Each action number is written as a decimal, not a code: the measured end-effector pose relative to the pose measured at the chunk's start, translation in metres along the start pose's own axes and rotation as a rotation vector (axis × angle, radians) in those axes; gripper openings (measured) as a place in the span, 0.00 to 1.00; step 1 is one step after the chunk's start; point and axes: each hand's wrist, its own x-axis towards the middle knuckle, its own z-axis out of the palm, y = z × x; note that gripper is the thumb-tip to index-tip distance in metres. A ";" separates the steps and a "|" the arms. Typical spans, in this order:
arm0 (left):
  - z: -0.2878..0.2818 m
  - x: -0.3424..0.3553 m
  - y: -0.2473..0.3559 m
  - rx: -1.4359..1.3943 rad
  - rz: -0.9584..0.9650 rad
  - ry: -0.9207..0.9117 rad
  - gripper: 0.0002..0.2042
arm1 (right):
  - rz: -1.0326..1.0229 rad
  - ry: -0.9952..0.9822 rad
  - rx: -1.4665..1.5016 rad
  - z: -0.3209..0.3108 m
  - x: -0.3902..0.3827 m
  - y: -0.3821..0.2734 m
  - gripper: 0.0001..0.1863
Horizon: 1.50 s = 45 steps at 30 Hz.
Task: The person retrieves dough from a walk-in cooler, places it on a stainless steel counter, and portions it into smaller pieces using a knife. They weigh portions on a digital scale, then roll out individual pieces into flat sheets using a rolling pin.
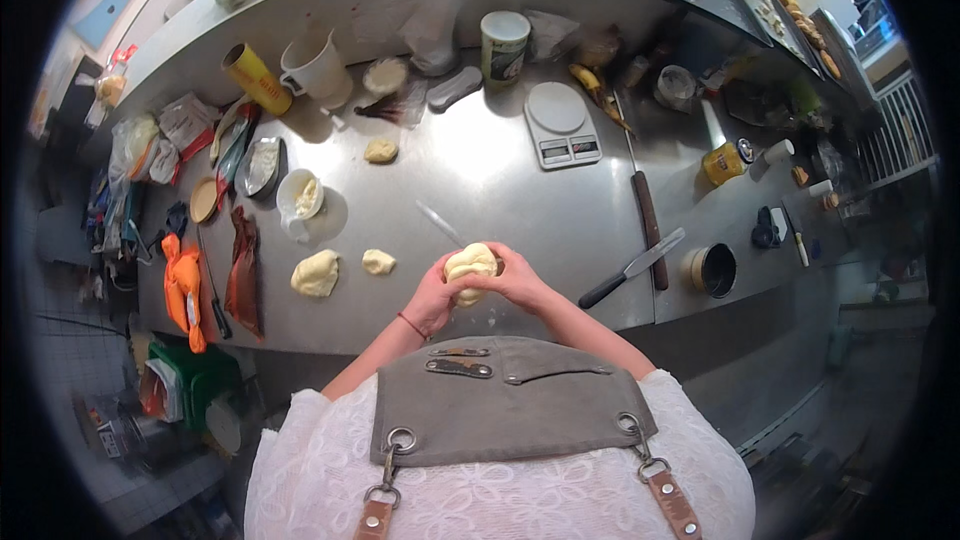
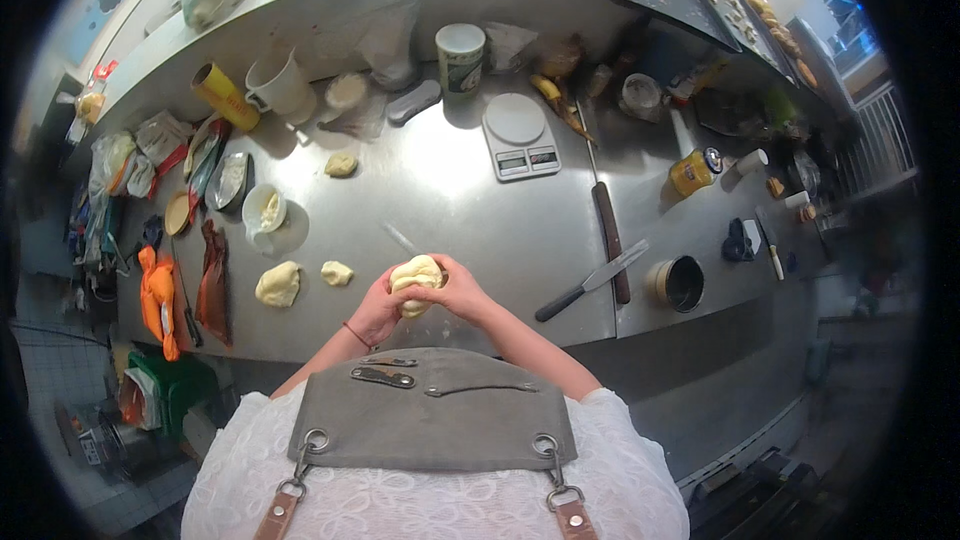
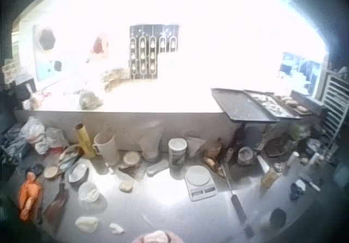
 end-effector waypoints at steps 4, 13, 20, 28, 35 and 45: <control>0.008 0.018 0.032 -0.151 -0.121 -0.254 0.32 | 0.146 0.002 0.184 -0.038 0.009 -0.015 0.27; -0.003 0.099 0.098 -0.155 -0.066 -0.017 0.39 | -0.018 0.471 0.463 -0.199 0.167 -0.033 0.26; -0.055 0.140 0.099 -0.158 -0.062 0.097 0.26 | -0.047 0.670 0.430 -0.301 0.329 -0.029 0.30; -0.119 0.132 0.045 0.145 0.017 0.431 0.16 | -0.293 0.989 -0.938 -0.326 0.286 -0.009 0.13; -0.112 0.114 -0.002 1.174 0.246 0.446 0.11 | -0.308 0.641 -1.482 -0.334 0.216 0.049 0.18; -0.087 0.098 -0.022 1.568 0.380 -0.028 0.17 | -0.567 0.429 -0.901 -0.110 0.081 0.074 0.16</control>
